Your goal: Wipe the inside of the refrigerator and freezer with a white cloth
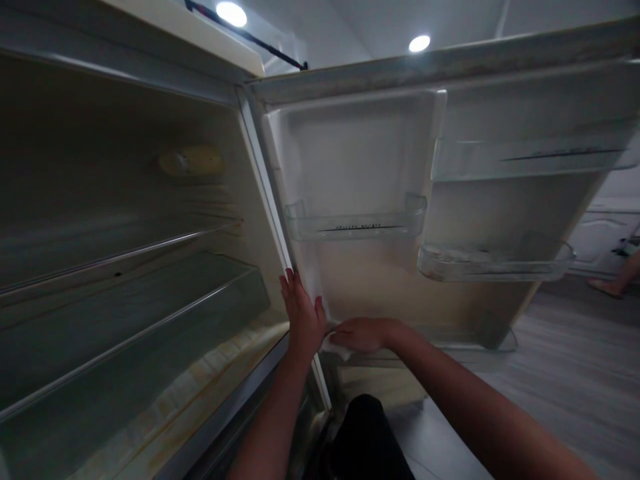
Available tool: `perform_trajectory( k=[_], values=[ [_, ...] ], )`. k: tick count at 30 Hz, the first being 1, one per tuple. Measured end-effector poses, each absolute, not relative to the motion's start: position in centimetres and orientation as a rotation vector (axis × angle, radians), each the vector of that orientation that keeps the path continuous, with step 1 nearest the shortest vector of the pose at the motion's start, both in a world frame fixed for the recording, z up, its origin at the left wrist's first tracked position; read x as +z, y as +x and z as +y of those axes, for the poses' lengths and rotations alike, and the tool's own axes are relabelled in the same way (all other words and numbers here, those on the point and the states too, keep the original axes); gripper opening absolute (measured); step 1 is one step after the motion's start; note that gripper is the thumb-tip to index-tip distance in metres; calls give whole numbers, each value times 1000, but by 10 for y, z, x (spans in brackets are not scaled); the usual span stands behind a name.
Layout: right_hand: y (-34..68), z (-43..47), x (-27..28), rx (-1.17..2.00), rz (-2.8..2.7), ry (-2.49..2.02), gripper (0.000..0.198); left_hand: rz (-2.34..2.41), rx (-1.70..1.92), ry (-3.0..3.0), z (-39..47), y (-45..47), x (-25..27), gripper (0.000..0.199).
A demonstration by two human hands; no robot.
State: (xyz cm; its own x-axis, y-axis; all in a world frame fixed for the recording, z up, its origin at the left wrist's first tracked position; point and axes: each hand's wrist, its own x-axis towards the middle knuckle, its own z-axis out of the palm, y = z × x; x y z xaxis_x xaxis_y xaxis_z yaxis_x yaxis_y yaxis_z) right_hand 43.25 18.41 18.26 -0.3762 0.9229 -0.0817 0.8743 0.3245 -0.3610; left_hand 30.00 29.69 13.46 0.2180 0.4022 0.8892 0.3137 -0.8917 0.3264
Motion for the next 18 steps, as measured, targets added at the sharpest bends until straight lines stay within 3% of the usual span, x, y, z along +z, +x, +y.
perform_trajectory(
  k=[3,8,10,13,18],
  values=[
    [463,178,185,542,-2532,-1882,42,700,1745,2392,295,300,135,75],
    [539,106,176,509,-2411,-2030,21,688,1715,2365,291,300,135,74],
    [575,71,172,373,-2223,-2215,25,686,1702,2367,290,301,136,74],
    [615,36,170,261,-2132,-2440,14,680,1698,2347,288,302,137,73],
    [602,42,192,322,-2042,-2383,15,680,1695,2311,285,302,139,73]
  ],
)
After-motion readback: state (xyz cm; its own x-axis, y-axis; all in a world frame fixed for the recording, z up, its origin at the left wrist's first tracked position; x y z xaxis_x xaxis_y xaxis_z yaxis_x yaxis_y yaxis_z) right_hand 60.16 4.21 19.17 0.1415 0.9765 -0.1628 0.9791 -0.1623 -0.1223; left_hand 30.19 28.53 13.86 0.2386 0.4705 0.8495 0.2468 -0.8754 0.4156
